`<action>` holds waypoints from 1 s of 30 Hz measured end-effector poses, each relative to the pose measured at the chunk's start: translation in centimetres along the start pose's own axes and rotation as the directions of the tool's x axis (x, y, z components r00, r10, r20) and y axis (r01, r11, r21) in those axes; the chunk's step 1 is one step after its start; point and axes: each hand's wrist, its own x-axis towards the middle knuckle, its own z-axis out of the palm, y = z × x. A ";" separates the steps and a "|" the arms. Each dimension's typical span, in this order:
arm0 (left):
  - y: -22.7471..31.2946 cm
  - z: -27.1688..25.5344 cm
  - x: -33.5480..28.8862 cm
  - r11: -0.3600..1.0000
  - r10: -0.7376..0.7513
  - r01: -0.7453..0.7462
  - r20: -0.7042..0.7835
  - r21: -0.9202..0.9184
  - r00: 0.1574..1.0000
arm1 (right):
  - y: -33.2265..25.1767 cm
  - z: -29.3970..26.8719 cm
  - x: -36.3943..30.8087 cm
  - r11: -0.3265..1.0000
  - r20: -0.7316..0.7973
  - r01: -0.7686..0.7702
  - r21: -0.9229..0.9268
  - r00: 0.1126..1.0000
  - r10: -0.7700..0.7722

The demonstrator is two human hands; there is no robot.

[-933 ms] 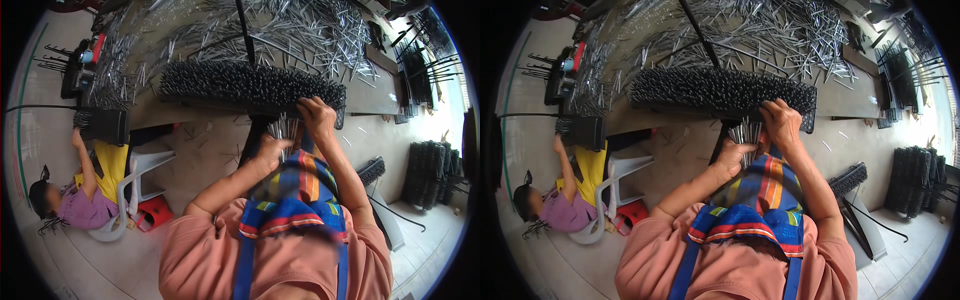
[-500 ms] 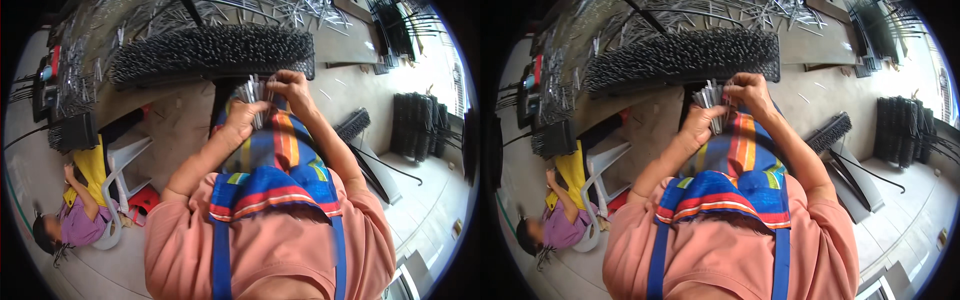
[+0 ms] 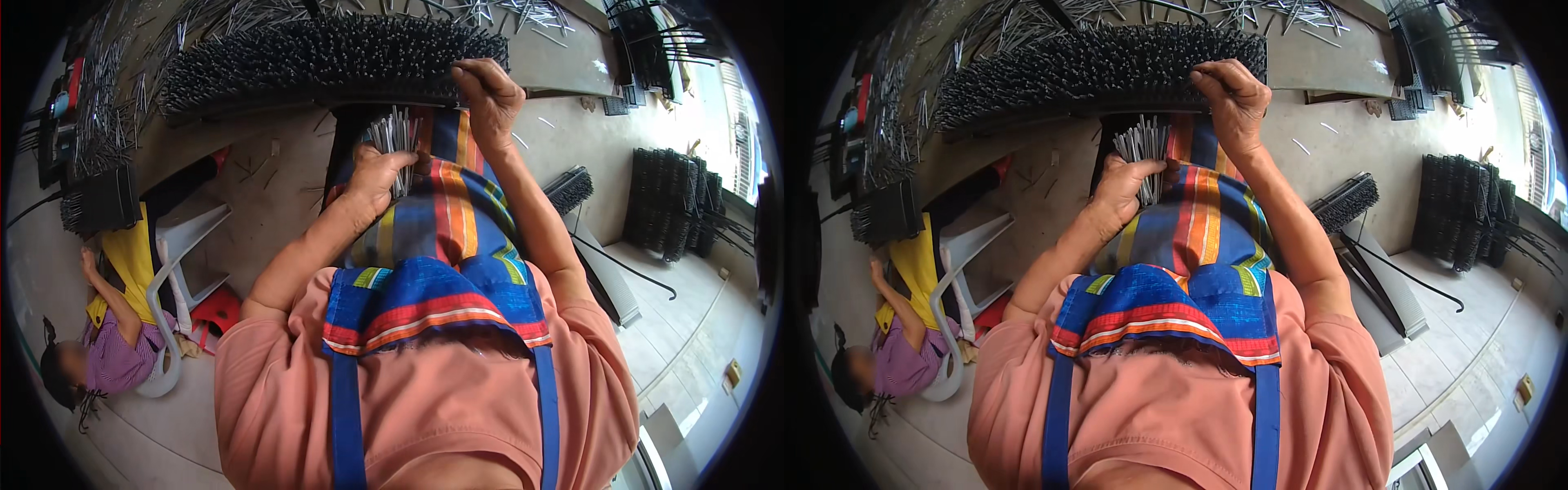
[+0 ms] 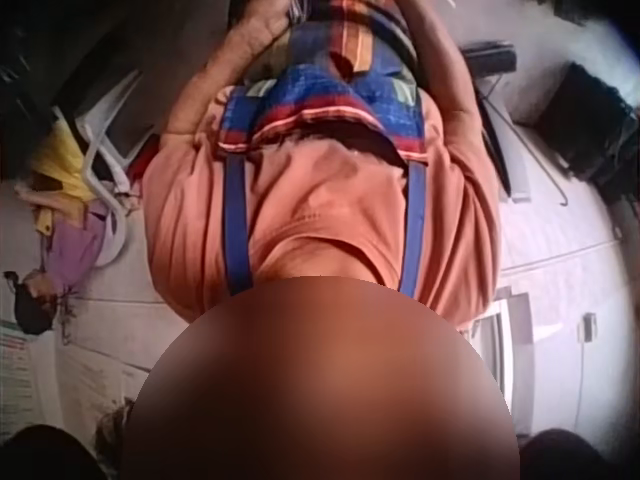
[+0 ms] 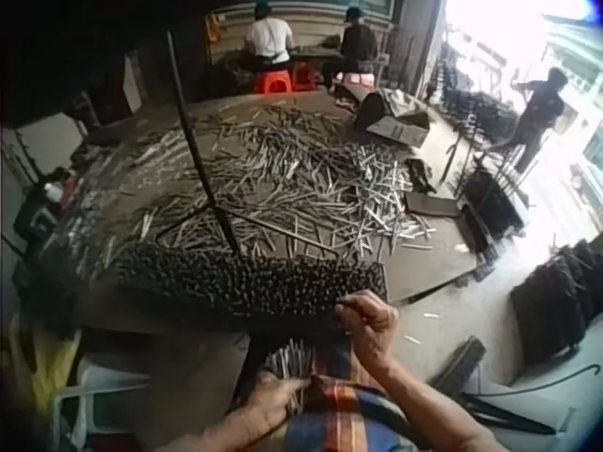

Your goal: Manually inserting metal wires into holes on a brush base to assemble industrial brushes.

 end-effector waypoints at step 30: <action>0.5 1.4 1.8 0.966 -0.117 0.122 0.036 -0.229 0.992 | 0.5 -0.4 -1.0 0.871 0.127 0.156 -0.467 0.986 -0.109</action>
